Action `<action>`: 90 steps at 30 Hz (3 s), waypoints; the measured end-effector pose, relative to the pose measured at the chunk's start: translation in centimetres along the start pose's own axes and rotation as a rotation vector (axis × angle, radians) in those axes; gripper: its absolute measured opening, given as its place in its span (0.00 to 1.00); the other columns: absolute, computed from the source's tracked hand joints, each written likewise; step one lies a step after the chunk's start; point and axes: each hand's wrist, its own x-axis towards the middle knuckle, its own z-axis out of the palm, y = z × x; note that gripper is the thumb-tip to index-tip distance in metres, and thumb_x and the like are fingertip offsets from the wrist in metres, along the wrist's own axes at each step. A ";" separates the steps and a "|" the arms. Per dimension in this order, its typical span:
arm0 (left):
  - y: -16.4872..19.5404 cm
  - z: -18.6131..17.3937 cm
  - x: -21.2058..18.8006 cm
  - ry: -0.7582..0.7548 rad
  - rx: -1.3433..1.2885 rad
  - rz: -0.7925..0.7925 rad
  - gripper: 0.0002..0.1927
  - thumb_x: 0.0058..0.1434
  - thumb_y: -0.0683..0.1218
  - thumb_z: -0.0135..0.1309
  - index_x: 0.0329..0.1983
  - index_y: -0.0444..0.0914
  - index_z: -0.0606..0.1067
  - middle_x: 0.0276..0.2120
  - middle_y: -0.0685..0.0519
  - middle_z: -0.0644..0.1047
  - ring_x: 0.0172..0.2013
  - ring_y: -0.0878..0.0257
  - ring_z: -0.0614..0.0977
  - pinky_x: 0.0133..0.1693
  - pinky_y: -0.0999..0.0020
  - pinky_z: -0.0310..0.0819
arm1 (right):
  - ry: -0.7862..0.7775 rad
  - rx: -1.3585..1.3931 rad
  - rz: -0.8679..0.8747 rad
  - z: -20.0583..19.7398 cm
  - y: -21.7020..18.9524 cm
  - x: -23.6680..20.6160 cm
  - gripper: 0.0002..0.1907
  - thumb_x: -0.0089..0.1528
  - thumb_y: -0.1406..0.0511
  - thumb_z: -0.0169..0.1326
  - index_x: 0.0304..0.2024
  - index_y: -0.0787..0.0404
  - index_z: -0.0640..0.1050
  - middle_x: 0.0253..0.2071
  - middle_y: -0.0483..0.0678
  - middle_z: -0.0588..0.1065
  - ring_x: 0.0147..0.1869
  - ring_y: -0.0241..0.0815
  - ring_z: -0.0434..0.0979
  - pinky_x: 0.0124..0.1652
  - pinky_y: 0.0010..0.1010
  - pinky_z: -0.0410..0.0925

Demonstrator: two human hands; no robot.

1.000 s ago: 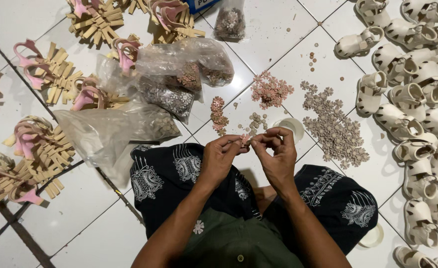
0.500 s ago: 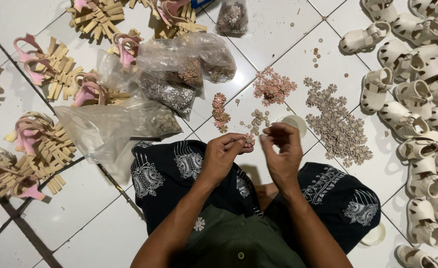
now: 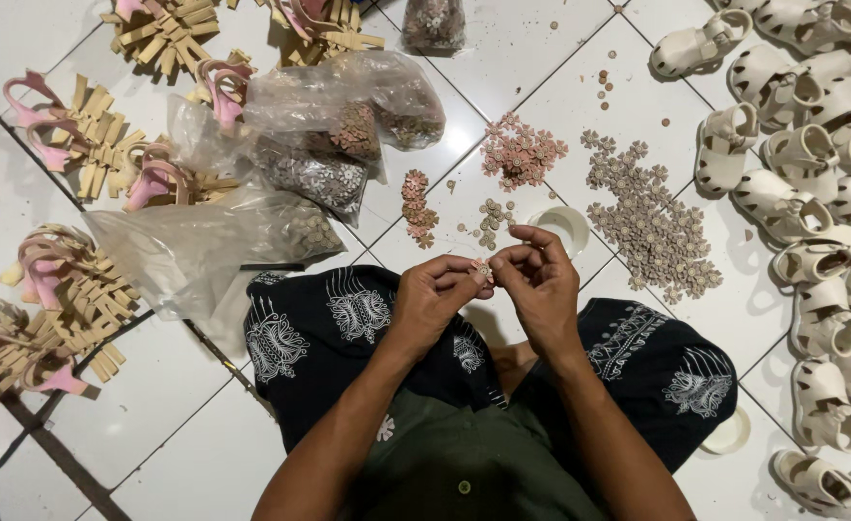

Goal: The person sits on the floor and repeatedly picks up small flower-shaped pieces and round discs, presses them together by hand, and places the assembled units into a small white bowl. The person continues this repetitive assembly cycle throughout the clip.

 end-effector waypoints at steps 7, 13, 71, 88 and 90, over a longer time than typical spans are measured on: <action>0.7 0.6 -0.1 0.010 0.062 -0.011 0.12 0.68 0.43 0.56 0.46 0.28 0.79 0.33 0.45 0.84 0.36 0.63 0.86 0.41 0.70 0.81 | -0.029 0.097 -0.021 -0.2 0.0 -0.5 0.22 0.65 0.73 0.57 0.61 0.70 0.68 0.42 0.50 0.77 0.43 0.35 0.80 0.43 0.26 0.77; 0.9 0.7 -0.3 -0.023 0.117 0.022 0.12 0.70 0.43 0.53 0.47 0.28 0.79 0.33 0.46 0.84 0.35 0.66 0.86 0.41 0.72 0.80 | -0.044 0.000 -0.010 -0.2 -0.1 -0.7 0.26 0.63 0.74 0.59 0.62 0.70 0.67 0.42 0.50 0.77 0.45 0.35 0.79 0.43 0.25 0.75; 0.4 1.4 -0.7 -0.111 0.151 -0.044 0.13 0.70 0.46 0.55 0.42 0.29 0.79 0.30 0.47 0.84 0.31 0.66 0.85 0.38 0.72 0.81 | 0.004 0.019 0.042 -1.6 0.5 -2.7 0.26 0.64 0.74 0.57 0.64 0.71 0.68 0.42 0.48 0.78 0.45 0.33 0.80 0.45 0.23 0.75; -0.6 -0.3 2.1 -0.072 0.200 -0.228 0.25 0.63 0.53 0.57 0.59 0.37 0.70 0.40 0.45 0.84 0.42 0.63 0.86 0.38 0.69 0.80 | 0.042 -0.385 0.089 -3.9 1.3 3.5 0.26 0.63 0.71 0.57 0.63 0.68 0.68 0.39 0.52 0.79 0.43 0.40 0.83 0.45 0.30 0.79; -0.7 -0.8 2.4 0.022 0.244 -0.319 0.27 0.60 0.54 0.58 0.60 0.40 0.68 0.45 0.50 0.82 0.44 0.64 0.85 0.34 0.67 0.80 | 0.100 -0.520 0.086 -5.7 1.8 7.5 0.25 0.64 0.71 0.55 0.64 0.68 0.67 0.41 0.53 0.79 0.45 0.42 0.84 0.48 0.32 0.79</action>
